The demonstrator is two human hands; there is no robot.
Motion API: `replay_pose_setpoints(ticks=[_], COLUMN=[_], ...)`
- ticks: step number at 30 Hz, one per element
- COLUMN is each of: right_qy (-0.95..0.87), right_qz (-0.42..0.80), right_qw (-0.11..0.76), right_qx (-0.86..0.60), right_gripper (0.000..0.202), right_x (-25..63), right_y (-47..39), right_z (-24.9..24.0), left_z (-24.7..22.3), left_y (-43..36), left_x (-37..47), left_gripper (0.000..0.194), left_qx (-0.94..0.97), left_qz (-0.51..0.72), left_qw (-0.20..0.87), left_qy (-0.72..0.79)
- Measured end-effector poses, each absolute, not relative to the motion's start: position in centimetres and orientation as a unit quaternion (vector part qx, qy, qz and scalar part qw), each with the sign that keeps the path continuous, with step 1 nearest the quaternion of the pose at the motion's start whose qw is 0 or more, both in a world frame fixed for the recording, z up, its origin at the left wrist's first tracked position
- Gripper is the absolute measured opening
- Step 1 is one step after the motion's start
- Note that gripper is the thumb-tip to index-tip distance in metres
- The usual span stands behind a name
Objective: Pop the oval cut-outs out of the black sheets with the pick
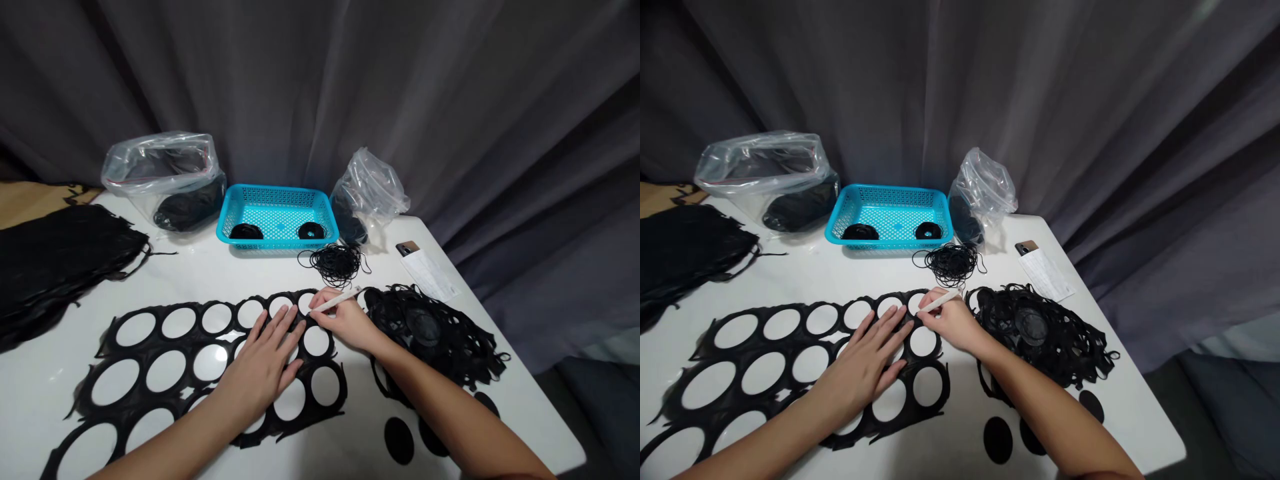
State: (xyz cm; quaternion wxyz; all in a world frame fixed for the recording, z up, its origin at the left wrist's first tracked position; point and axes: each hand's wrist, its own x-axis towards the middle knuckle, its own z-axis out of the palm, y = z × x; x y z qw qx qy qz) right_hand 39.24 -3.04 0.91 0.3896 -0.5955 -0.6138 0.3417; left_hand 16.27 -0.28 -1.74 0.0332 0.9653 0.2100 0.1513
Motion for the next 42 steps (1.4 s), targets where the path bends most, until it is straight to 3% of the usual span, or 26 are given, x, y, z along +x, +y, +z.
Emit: replay_pose_setpoints(ticks=[4,9,14,17,22,26,42], right_qy=[-0.681,-0.761,-0.59,-0.542,-0.577,-0.555,-0.609], right_qz=[0.268,0.115,-0.024,0.051,0.268,0.364,0.334], right_qw=[0.352,0.219,0.289,0.362,0.347,0.372,0.347], right_qx=[-0.584,-0.6,-0.754,-0.757,-0.689,-0.648,-0.631], right_gripper=[0.012,0.017,0.018,0.015,0.013,0.01,0.014], right_x=[38.2,38.4,44.5,46.1,41.5,37.7,36.7], right_y=[-4.1,-4.1,-2.3,-3.0,-7.0,-9.8,-10.0], right_z=[1.0,1.8,4.9,6.2,4.6,2.5,2.4], left_z=[-1.7,-1.6,-1.5,-1.1,-0.5,-1.2,-1.8], left_y=[-0.3,-0.4,0.0,0.2,-1.4,-3.4,-4.0], left_x=[16.2,16.2,16.2,16.3,15.8,14.8,14.6], left_gripper=[0.052,0.052,0.05,0.048,0.041,0.047,0.047], left_qx=[0.965,0.966,0.965,0.964,0.971,0.975,0.972], left_qz=[0.149,0.142,0.149,0.155,0.153,0.144,0.146], left_qw=[0.043,0.045,0.042,0.042,0.059,0.056,0.078], left_qy=[0.211,0.213,0.213,0.212,0.173,0.157,0.168])
